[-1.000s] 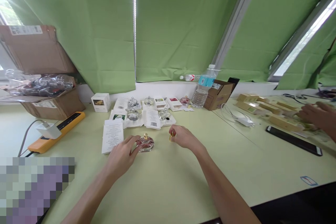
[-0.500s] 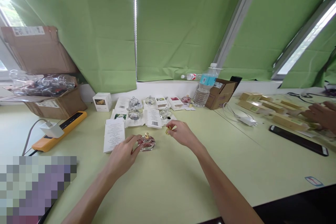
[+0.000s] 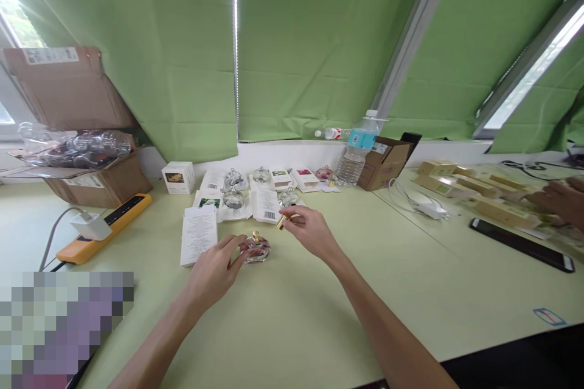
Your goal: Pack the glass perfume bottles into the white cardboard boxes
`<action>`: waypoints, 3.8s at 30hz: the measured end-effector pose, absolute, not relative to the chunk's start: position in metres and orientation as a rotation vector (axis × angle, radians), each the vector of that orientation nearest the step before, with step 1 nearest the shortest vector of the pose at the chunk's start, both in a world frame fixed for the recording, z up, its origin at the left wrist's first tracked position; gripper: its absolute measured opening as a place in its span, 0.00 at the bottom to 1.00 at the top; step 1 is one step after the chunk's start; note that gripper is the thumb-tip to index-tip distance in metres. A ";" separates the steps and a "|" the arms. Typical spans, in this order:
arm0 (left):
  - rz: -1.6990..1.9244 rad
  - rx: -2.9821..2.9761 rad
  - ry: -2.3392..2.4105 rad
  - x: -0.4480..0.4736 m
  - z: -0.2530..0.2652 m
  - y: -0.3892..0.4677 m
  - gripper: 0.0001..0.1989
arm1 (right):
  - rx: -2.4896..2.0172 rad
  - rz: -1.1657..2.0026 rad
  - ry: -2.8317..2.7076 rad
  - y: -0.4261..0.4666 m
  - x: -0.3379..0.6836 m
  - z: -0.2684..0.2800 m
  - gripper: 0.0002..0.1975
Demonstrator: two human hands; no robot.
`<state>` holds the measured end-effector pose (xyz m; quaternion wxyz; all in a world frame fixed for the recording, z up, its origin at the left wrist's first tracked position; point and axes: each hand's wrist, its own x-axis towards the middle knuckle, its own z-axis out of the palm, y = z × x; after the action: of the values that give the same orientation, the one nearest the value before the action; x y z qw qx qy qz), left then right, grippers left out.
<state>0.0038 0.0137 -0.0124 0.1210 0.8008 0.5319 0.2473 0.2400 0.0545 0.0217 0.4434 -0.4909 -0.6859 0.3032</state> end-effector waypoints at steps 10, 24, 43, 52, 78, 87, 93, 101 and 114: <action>0.750 2.349 1.554 0.005 -0.010 0.013 0.17 | -0.945 0.777 -1.616 0.039 0.212 0.019 0.13; 0.748 2.364 1.539 0.006 -0.010 0.013 0.16 | -0.766 0.691 -1.640 0.031 0.189 0.012 0.10; 0.749 2.358 1.543 0.006 -0.009 0.012 0.16 | -0.800 0.563 -1.777 0.030 0.188 0.008 0.10; 0.764 2.340 1.547 0.006 -0.009 0.012 0.17 | -0.843 0.500 -1.809 0.031 0.189 0.007 0.10; 0.739 2.361 1.529 0.005 -0.010 0.013 0.16 | -0.803 0.449 -1.842 0.035 0.191 0.003 0.06; 0.748 2.371 1.542 0.005 -0.013 0.014 0.15 | -0.809 0.492 -1.844 0.036 0.191 0.003 0.06; 0.740 2.378 1.561 0.005 -0.013 0.013 0.15 | -0.814 0.521 -1.838 0.037 0.192 0.002 0.06; 0.748 2.380 1.549 0.005 -0.013 0.015 0.15 | -0.818 0.533 -1.824 0.036 0.191 0.002 0.07; 0.746 2.372 1.549 0.004 -0.013 0.014 0.15 | -0.838 0.536 -1.814 0.035 0.190 0.003 0.06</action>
<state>0.0044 0.0140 -0.0127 0.1057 0.8051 0.5258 0.2533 0.1904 0.0353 0.0031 0.5111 -0.3480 -0.7537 0.2226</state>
